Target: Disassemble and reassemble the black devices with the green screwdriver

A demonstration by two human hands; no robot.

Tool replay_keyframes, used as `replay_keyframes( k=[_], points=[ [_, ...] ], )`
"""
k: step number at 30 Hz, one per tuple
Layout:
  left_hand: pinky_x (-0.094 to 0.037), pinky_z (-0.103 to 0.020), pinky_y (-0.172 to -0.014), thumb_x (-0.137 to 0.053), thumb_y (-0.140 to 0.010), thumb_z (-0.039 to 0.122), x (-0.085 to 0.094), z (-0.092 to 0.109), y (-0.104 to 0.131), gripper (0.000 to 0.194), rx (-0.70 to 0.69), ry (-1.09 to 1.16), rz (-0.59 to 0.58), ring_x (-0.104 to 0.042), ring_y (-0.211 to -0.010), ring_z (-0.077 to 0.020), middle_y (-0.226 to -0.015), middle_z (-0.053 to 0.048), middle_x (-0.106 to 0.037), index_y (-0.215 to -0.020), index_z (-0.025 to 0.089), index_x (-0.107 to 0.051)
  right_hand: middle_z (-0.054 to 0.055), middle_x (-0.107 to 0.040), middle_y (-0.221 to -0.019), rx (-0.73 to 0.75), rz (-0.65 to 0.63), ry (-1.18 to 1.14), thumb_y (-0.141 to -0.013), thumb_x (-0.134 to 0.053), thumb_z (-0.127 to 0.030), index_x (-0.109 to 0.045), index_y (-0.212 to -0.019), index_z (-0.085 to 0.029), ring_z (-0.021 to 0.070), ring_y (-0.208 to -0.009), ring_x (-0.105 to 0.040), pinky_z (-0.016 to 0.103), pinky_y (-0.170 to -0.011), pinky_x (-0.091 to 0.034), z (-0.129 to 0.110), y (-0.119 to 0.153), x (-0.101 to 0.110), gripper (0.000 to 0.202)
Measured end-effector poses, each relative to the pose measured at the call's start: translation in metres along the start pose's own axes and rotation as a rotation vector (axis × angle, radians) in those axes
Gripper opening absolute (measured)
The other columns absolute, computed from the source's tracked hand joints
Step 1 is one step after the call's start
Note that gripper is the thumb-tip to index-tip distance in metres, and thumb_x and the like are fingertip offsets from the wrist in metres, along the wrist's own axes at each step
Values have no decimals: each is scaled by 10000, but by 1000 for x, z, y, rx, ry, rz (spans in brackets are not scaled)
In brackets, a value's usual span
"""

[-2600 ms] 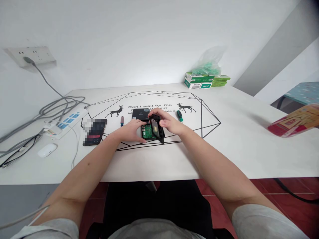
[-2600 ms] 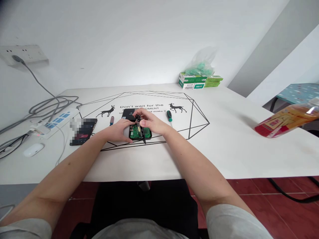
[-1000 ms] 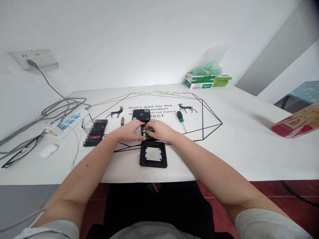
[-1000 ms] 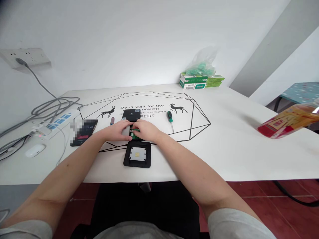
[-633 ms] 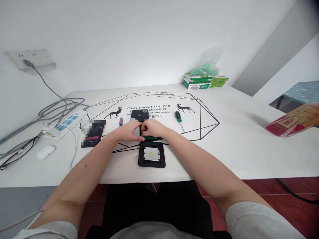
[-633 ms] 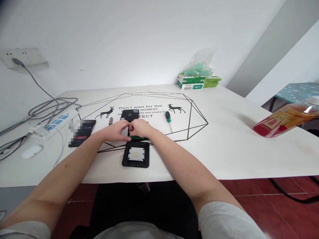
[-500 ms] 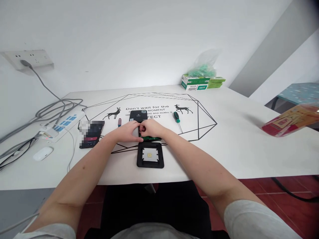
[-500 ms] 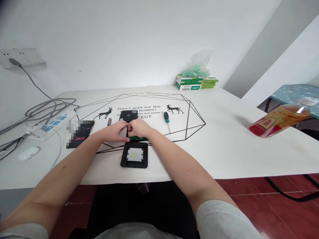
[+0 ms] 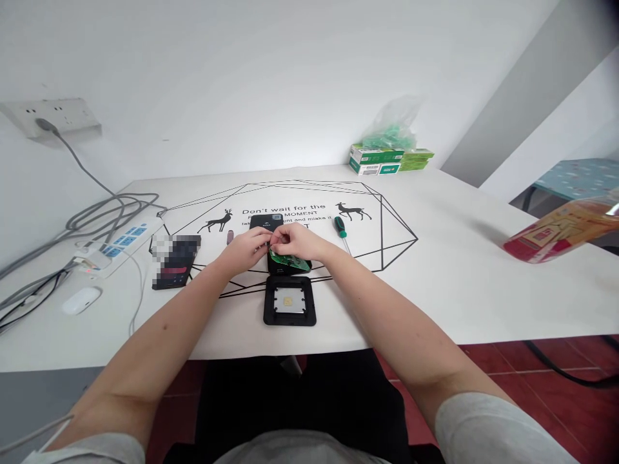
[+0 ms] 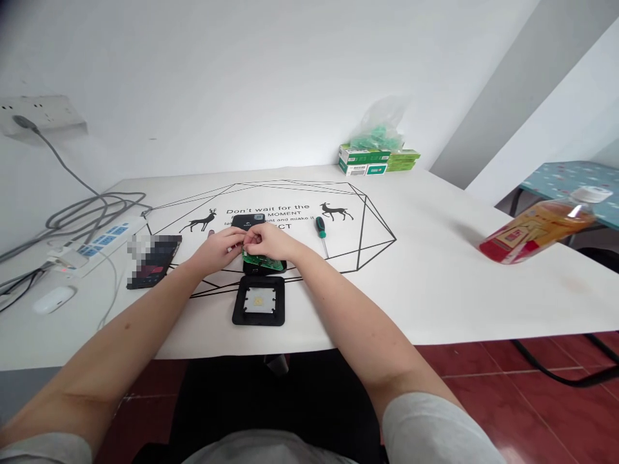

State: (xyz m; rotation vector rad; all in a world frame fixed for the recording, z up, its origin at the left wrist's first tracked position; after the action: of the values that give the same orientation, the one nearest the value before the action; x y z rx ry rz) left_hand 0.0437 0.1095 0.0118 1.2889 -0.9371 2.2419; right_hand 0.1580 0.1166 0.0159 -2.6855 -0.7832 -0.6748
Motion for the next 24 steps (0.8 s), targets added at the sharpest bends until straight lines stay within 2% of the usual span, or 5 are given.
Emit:
replay_keyframes(
  k=[6, 10, 13, 18, 24],
  points=[
    [-559, -491, -1144, -476, -1091, 382, 15, -9, 6, 355, 63, -51, 213, -712, -1261, -278, -1348, -99, -765, -1249, 262, -771, 74, -729, -1023, -172, 336, 104, -892, -779, -510, -681, -898, -215, 203, -888, -629, 363, -819, -544, 20, 15, 54, 311],
    [-547, -492, -1166, -473, -1092, 387, 17, -10, 6, 366, 83, -33, 241, -696, -1290, -276, -1378, -95, -747, -1271, 268, -770, 89, -754, -956, -490, 273, -300, -886, -834, -412, -656, -1006, -229, 208, -766, -691, 372, -710, -612, 61, 26, 42, 282],
    [-527, -498, -1191, -553, -1063, 442, 9, -9, 3, 425, 99, 4, 161, -623, -1400, -299, -1525, -116, -650, -1418, 259, -700, 91, -767, -967, -499, 373, -303, -882, -791, -254, -690, -1133, -219, 196, -770, -705, 356, -725, -628, 66, 29, 56, 273],
    [-340, -652, -1300, -725, -935, 693, -23, 0, 4, 679, 72, -81, -206, -403, -1575, -425, -1670, -161, -513, -1434, 234, -699, 136, -731, -1214, -534, 659, -20, -890, -696, -218, -663, -1300, -202, 242, -999, -689, 362, -839, -599, 82, 53, 125, 411],
    [-347, -621, -1303, -771, -872, 704, -28, -3, 7, 679, 135, -138, -296, -398, -1589, -420, -1704, -151, -501, -1350, 222, -760, 137, -759, -1013, -675, 568, 139, -767, -683, -66, -759, -1076, -134, 218, -829, -647, 317, -711, -513, 109, 72, 146, 325]
  ],
)
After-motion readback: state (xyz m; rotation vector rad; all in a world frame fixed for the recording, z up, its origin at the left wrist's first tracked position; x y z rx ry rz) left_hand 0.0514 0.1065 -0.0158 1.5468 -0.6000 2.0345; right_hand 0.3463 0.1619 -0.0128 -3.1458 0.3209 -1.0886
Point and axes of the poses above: each hand's wrist, its own y-axis away from the middle knuckle, its own x-axis out of the back of the hand, z = x × y, the point moved 10 cm from there along -y, towards the middle knuckle
